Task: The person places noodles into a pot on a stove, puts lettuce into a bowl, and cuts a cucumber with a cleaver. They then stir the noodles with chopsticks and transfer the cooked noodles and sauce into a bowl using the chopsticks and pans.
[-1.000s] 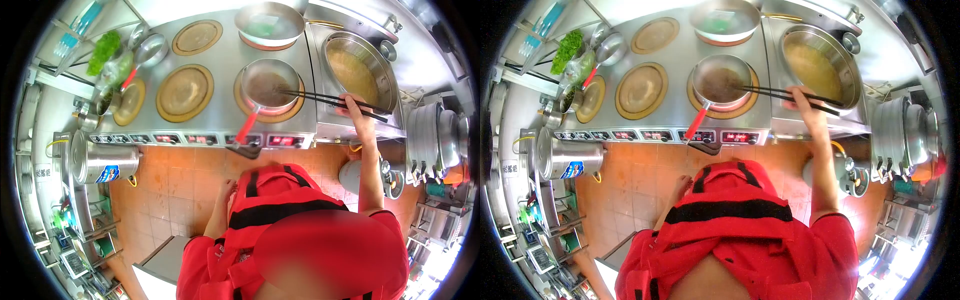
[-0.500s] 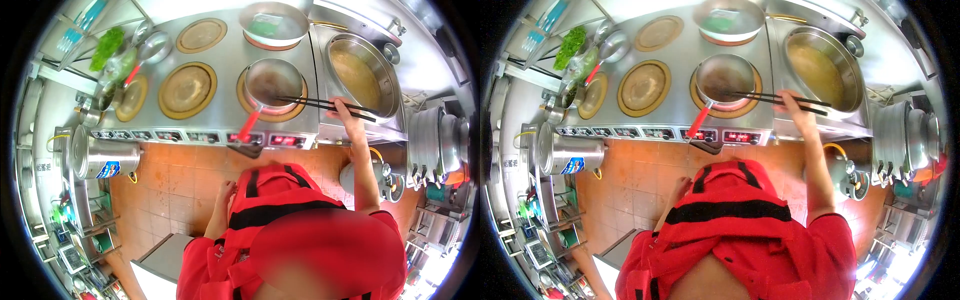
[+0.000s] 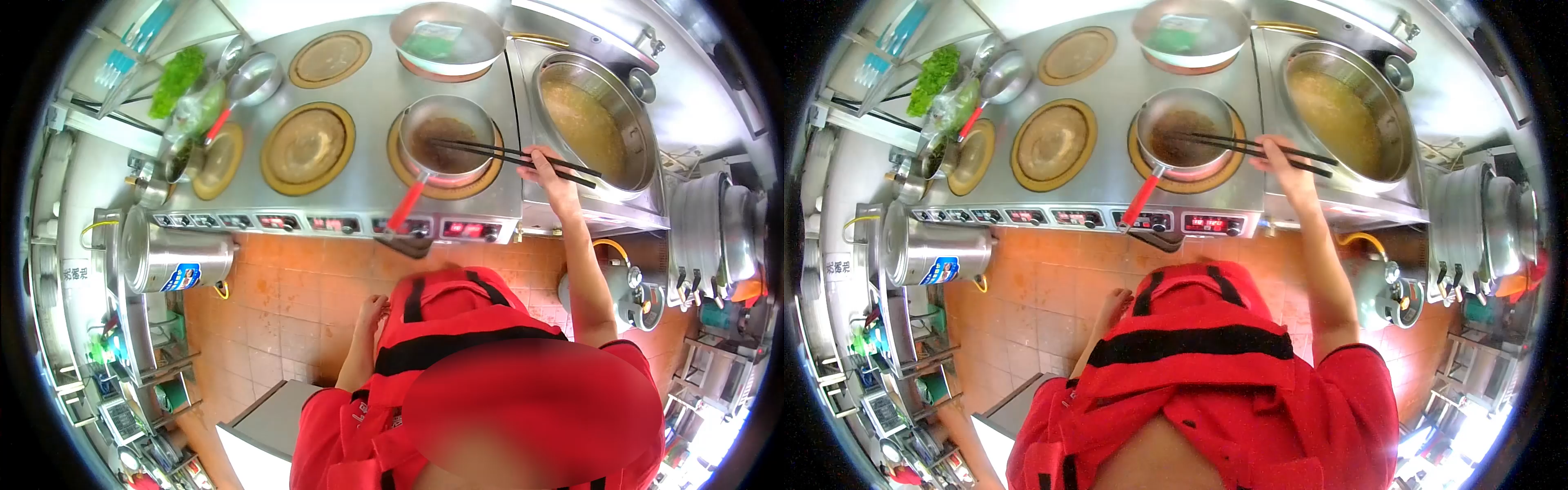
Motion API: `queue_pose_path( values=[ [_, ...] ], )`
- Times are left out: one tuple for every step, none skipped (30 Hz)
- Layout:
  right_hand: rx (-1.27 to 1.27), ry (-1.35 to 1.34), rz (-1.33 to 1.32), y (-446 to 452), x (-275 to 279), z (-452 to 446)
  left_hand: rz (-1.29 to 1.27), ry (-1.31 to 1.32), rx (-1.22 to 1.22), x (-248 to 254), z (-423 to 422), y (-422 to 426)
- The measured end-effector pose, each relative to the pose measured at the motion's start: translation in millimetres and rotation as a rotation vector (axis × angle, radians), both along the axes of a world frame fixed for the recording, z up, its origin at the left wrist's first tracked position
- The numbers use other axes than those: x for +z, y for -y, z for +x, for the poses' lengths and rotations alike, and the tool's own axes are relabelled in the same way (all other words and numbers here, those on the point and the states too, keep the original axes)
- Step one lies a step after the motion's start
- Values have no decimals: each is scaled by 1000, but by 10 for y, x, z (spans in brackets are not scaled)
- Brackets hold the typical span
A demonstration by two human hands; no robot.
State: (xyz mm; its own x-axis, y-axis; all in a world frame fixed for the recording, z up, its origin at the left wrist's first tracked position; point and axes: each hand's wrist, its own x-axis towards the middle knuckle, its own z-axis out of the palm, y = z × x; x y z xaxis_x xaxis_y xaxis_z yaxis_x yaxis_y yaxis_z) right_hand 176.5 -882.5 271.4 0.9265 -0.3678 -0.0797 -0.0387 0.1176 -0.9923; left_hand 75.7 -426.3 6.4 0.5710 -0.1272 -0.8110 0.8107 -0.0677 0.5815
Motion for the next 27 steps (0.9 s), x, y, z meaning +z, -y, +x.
queue_pose_path(
  values=[
    [-24, -2, 5, 14, -10, -19, -4, -3, 1, 30, 5, -11],
    [-46, 0, 7, 49, 8, -48, 1, 11, 10, 14, 26, -2],
    [-69, -1, 8, 83, 41, -79, 5, 22, 18, -19, 28, -3],
    [-55, 42, -46, 125, 89, -130, 14, 27, 21, -48, -3, -33],
    [-71, 49, -83, 136, 127, -159, 17, 21, 19, -114, -28, -75],
    [-87, 58, -123, 150, 164, -178, 18, 17, 16, -157, -31, -101],
    [-104, 68, -164, 178, 185, -191, 16, 13, 12, -206, -33, -109],
    [-67, 31, -227, 235, 93, -152, 13, -1, 32, -252, -47, -118],
    [-76, 41, -190, 216, 82, -167, 13, -15, 51, -196, -46, -119],
    [-83, 54, -152, 172, 79, -172, 14, -27, 72, -137, -27, -130],
    [-88, 68, -116, 154, 81, -159, 1, 1, 84, -83, -4, -137],
    [-117, 40, -154, 231, 101, -180, -11, 25, 95, 11, 2, -144],
    [-112, 28, -202, 256, 209, -222, -22, 46, 105, 95, -6, -171],
    [-115, 52, -241, 284, 267, -275, -56, 68, 131, 152, 0, -209],
    [-117, 76, -284, 307, 297, -311, -92, 89, 157, 203, 16, -234],
    [-87, 48, -289, 286, 299, -307, -130, 112, 184, 243, 34, -228],
    [-57, 21, -293, 223, 294, -291, -154, 117, 185, 280, 58, -208],
    [-27, -6, -295, 157, 280, -276, -176, 122, 186, 335, 106, -187],
    [1, -29, -296, 110, 255, -250, -196, 129, 190, 364, 161, -168],
    [-7, -34, -321, 107, 284, -249, -181, 130, 176, 358, 208, -133],
    [-13, -41, -348, 108, 338, -254, -167, 130, 163, 345, 244, -77],
    [-17, -4, -350, 102, 399, -265, -152, 126, 148, 338, 263, -31],
    [-24, 33, -352, 102, 466, -279, -154, 117, 140, 332, 286, 19],
    [-33, 71, -357, 106, 501, -288, -158, 108, 130, 328, 315, 81],
    [-9, 51, -331, 103, 443, -291, -162, 99, 117, 323, 325, 121],
    [15, 31, -305, 96, 330, -285, -175, 101, 88, 298, 311, 132],
    [41, 16, -281, 80, 300, -259, -190, 108, 62, 283, 309, 161]
  ],
)
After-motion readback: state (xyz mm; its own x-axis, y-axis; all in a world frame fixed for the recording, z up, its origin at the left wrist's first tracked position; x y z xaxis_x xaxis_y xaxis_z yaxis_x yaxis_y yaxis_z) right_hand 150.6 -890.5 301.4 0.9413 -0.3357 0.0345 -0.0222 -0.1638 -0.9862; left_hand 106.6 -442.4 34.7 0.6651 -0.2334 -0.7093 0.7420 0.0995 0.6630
